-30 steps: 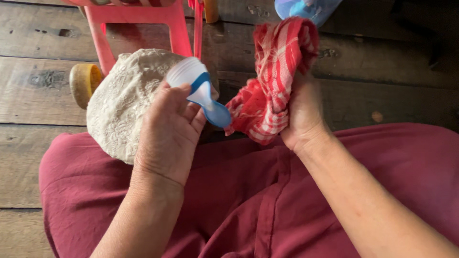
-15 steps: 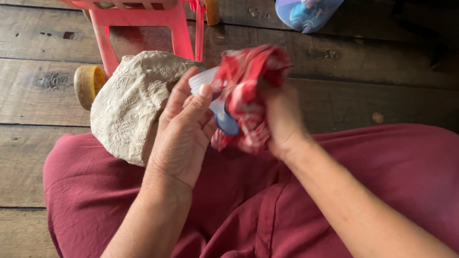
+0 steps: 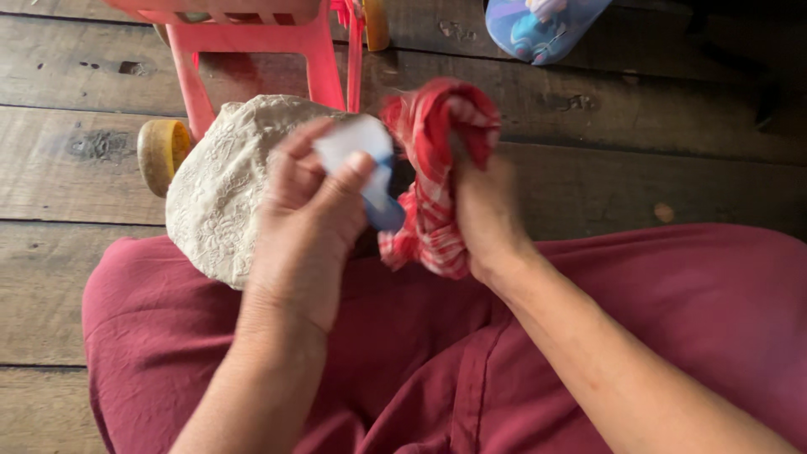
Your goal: The person wipes several small plastic toys with a red and white checkered cloth while sitting on the floor. The person wipes a blue rattle, a teal hippo toy, a purple basket, a blue block, a yellow block, a blue scoop, a pink comb, a rainbow pop-it toy, and a small figurine, placing each item into a cloth bag or a plastic container after wiping.
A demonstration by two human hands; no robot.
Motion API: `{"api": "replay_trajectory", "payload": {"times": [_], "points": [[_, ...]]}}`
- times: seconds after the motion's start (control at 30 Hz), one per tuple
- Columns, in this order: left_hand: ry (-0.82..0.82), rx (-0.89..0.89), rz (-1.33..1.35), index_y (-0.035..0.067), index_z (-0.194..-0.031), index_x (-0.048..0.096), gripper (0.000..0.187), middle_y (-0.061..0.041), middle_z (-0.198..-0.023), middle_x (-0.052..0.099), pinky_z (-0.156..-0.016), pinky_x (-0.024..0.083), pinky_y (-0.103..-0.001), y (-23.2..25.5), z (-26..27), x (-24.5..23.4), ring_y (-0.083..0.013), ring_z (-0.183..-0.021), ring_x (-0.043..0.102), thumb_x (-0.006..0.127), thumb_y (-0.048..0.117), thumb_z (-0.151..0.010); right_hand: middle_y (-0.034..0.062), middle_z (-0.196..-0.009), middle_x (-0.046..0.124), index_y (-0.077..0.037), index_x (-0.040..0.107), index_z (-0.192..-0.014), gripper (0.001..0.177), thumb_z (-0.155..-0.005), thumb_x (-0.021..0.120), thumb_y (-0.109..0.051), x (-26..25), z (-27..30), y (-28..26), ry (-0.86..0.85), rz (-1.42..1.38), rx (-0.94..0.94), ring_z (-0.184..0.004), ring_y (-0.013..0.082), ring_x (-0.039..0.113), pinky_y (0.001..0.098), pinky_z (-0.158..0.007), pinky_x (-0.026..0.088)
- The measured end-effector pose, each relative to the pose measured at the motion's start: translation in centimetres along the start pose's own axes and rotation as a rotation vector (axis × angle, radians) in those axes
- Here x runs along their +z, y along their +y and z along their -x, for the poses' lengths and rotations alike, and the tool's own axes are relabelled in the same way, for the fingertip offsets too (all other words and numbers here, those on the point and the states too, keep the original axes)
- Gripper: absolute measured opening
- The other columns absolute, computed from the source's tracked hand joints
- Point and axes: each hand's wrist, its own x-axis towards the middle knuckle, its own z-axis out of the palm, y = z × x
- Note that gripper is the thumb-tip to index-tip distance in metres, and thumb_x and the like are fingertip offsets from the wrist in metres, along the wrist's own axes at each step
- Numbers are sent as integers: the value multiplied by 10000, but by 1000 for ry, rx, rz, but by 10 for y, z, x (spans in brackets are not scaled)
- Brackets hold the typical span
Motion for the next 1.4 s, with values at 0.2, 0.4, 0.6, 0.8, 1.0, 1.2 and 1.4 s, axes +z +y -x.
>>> {"api": "replay_trajectory", "payload": {"times": [0.2,0.4,0.6,0.8,1.0,1.2,1.4], "points": [[66,126,116,135,-1332,456,482,-49,-1256,622,-872,608,-309,11,-2,6,-152,-1065,675,714,132,-925,46,-1023,755,-14,671,-1196,324,-1028,583,-276,20,18,2,-185,190,-277,-966,135,688,304,-849,570],[62,129,147,103,-1285,450,405,-64,-1183,597,-752,629,-349,-1,-2,-3,-175,-955,611,706,131,-973,63,-1057,775,-78,712,-1175,292,-908,606,-129,4,-9,17,-73,343,-225,-979,154,722,299,-886,565],[76,171,180,105,-1206,439,389,-102,-1155,582,-746,652,-382,-5,-7,-5,-234,-969,678,715,102,-932,57,-971,749,-64,723,-1028,268,-949,689,-318,-63,-28,-14,-283,56,155,-906,157,715,317,-845,595],[120,147,302,106,-1159,440,431,-86,-1149,540,-913,611,-371,-40,-10,29,-210,-1036,624,777,82,-893,36,-925,650,-63,635,-1000,438,-983,684,-497,-67,-15,-13,-427,145,317,-828,119,609,293,-739,528],[144,-27,53,147,-1204,436,460,-106,-1203,575,-909,587,-373,-34,-9,35,-208,-1038,658,769,181,-889,75,-1053,729,-73,663,-1164,437,-916,701,-431,-50,-4,-10,-348,-116,276,-921,156,735,340,-820,629],[55,837,-1460,177,-1144,571,337,-89,-1361,552,-974,506,-508,8,10,-27,-309,-1239,621,761,212,-868,75,-1060,749,-79,660,-1165,388,-934,696,-389,-52,-14,-22,-290,-117,219,-913,157,739,339,-822,634],[39,566,-1692,81,-1269,665,415,-117,-1489,559,-960,469,-502,31,13,-72,-382,-1296,556,585,-19,-875,45,-1005,744,-77,693,-1105,297,-964,693,-338,-45,-16,-12,-337,-34,259,-887,141,726,331,-790,615]]}}
